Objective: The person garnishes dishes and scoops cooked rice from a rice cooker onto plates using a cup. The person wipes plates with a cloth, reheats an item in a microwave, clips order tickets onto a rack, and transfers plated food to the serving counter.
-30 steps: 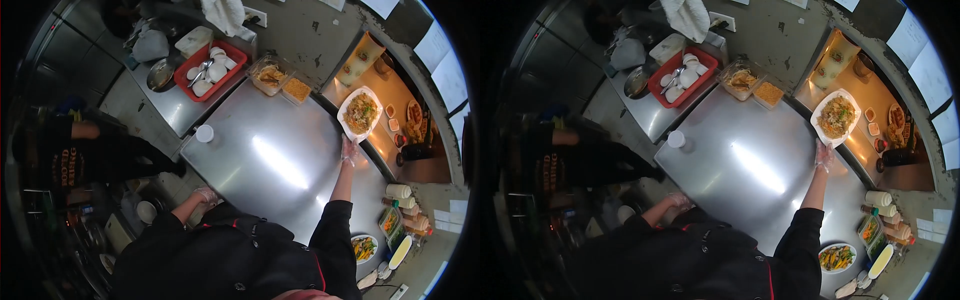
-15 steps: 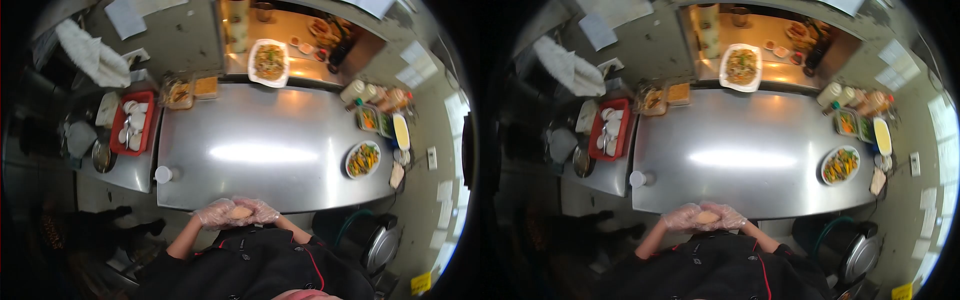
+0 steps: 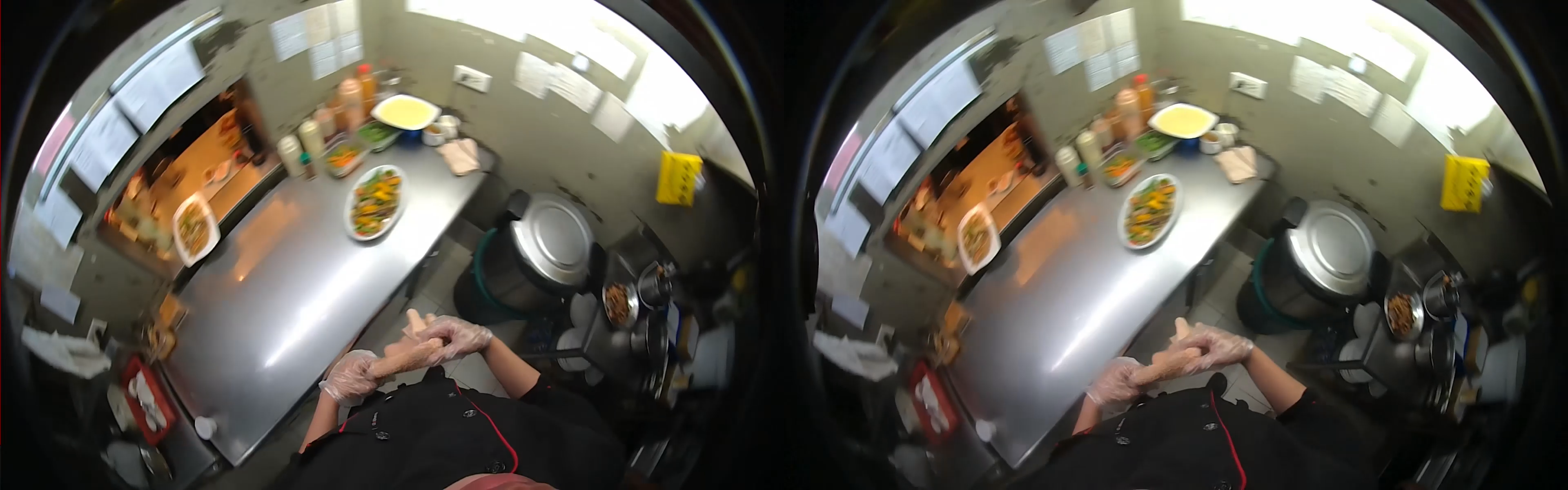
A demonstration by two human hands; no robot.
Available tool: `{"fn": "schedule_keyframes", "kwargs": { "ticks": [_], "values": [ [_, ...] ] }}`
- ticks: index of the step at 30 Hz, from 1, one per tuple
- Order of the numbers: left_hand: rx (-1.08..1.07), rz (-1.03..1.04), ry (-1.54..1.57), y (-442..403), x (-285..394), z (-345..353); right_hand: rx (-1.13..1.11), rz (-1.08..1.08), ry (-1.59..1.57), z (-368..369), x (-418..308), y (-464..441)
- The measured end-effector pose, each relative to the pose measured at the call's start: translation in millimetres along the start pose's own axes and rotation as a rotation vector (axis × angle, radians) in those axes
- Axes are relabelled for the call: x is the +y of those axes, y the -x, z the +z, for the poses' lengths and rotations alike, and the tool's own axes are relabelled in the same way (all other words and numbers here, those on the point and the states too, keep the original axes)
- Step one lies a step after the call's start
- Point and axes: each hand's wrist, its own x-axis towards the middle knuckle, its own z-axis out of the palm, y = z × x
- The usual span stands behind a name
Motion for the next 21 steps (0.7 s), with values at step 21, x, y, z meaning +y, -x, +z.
{"fn": "schedule_keyframes", "kwargs": {
  "ticks": [21],
  "values": [
    [-0.533,0.333,0.26,-484.8,183.9,-1.9,0.796,0.224,0.104,-349.0,-23.6,147.4]
  ]
}}
